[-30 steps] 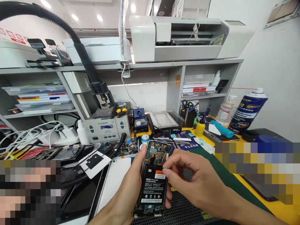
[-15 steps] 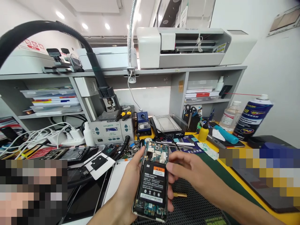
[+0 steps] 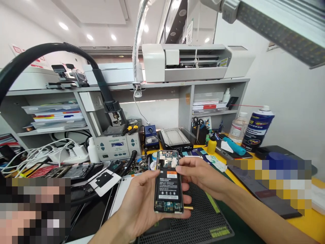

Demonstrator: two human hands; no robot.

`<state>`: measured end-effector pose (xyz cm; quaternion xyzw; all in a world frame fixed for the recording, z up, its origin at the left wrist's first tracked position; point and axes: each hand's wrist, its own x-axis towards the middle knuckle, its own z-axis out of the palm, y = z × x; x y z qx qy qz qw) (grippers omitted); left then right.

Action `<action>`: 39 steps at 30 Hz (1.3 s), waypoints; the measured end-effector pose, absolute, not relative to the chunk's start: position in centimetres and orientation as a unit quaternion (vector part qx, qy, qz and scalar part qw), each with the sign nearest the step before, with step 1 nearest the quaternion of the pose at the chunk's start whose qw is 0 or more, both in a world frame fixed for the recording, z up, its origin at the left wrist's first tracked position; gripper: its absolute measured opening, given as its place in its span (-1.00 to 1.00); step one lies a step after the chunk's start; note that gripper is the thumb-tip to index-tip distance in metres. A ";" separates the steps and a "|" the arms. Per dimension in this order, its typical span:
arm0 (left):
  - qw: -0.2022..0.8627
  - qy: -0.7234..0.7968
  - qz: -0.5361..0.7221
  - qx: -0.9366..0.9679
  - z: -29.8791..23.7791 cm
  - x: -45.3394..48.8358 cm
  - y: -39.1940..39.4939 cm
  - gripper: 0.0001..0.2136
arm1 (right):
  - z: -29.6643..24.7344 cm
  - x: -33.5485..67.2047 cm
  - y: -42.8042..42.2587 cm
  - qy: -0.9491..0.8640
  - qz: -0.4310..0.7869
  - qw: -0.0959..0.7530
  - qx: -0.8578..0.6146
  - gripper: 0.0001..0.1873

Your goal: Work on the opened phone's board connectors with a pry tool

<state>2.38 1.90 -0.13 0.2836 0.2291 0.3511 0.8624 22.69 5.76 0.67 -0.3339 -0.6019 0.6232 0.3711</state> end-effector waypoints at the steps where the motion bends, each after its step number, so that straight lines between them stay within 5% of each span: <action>1: 0.860 0.236 0.342 0.295 -0.2 2.3 1.8 -0.52 | 0.6 22.8 6.0 -0.612 0.616 0.369 -0.331 -0.77; 9: 0.777 0.330 0.400 0.357 1.8 0.9 2.2 -0.65 | 0.5 23.0 6.1 -0.713 0.482 0.326 -0.391 -0.70; 17: 0.677 0.370 0.533 0.348 2.1 -1.1 3.0 -0.70 | -0.1 22.0 4.0 -0.853 0.318 0.165 -0.379 -0.72; 22: 0.677 0.376 0.535 0.338 0.8 -0.1 2.6 -0.69 | -2.1 19.4 2.8 -0.872 0.270 0.174 -0.370 -0.93; 32: 0.680 0.388 0.514 0.351 -0.7 -1.2 2.2 -0.70 | 0.1 23.2 5.3 -0.676 0.626 0.163 -0.352 -0.83; 39: 0.737 0.383 0.457 0.317 -1.7 -1.2 1.9 -0.74 | 1.4 23.7 5.4 -0.478 0.799 0.242 -0.272 -0.65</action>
